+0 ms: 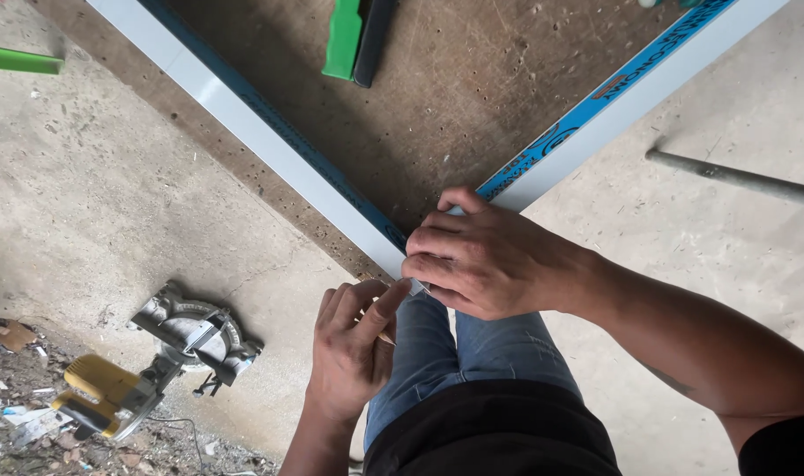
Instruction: The person uses a power drill to create holes in small metal pieces held by pliers. They then position these pieces onto the corners of a rectangular aluminum frame and secure them using a manual rivet gun.
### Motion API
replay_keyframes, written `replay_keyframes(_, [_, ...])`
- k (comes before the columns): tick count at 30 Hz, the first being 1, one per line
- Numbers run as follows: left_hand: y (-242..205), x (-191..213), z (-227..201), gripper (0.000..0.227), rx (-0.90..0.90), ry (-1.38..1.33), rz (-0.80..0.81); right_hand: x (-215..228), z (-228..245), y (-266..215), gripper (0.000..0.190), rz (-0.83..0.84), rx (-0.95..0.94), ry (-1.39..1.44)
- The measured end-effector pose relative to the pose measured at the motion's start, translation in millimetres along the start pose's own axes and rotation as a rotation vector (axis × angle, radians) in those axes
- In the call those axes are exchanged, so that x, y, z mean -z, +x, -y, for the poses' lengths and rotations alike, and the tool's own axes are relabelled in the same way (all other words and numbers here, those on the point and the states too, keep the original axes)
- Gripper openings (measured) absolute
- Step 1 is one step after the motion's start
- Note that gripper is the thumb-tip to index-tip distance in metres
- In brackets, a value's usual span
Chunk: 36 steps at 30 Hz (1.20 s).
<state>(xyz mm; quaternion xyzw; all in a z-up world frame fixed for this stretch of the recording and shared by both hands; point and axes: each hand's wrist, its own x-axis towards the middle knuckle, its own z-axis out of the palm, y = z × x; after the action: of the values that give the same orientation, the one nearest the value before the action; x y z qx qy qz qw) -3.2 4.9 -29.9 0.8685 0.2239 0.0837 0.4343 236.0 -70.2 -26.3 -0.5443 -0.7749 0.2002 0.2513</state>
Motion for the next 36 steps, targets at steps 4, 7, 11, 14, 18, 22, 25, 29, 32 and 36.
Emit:
replay_keyframes(4, [3, 1, -3, 0.03, -0.011, -0.005, -0.009, 1, 0, 1, 0.008, -0.001, -0.003, 0.011])
replay_keyframes(7, [3, 1, -5, 0.027, 0.007, -0.024, -0.015, 0, -1, 0, 0.011, 0.022, -0.011, 0.014])
replay_keyframes(11, [2, 5, -10, 0.028, 0.019, -0.046, -0.046, 0, -2, 0, 0.01, 0.017, -0.013, 0.014])
replay_keyframes(14, [-4, 8, -14, 0.031, 0.079, -0.19, -0.092, 1, -1, 1, 0.008, -0.007, -0.016, 0.003])
replay_keyframes(18, [-14, 6, -19, 0.029, 0.29, -0.43, -0.28, -1, -2, 0, 0.005, 0.005, -0.017, 0.015])
replay_keyframes(22, [-18, 11, -16, 0.055, 0.43, -0.611, -0.384, -2, -3, 0, 0.004, 0.008, -0.017, 0.02])
replay_keyframes(25, [-37, 19, -5, 0.051, 0.587, -0.88, -0.446, -3, -2, -1, 0.005, -0.005, -0.021, 0.015])
replay_keyframes(29, [-33, 34, -11, 0.046, 0.564, -0.849, -0.459, -3, -2, 0, 0.005, -0.006, -0.022, 0.016])
replay_keyframes(32, [-33, 43, -11, 0.048, 0.62, -0.923, -0.473, -3, -3, -1, 0.005, -0.015, -0.02, -0.002])
replay_keyframes(36, [-27, 55, -19, 0.058, 0.691, -0.918, -0.503, -4, -3, -1, 0.005, -0.025, -0.019, -0.002])
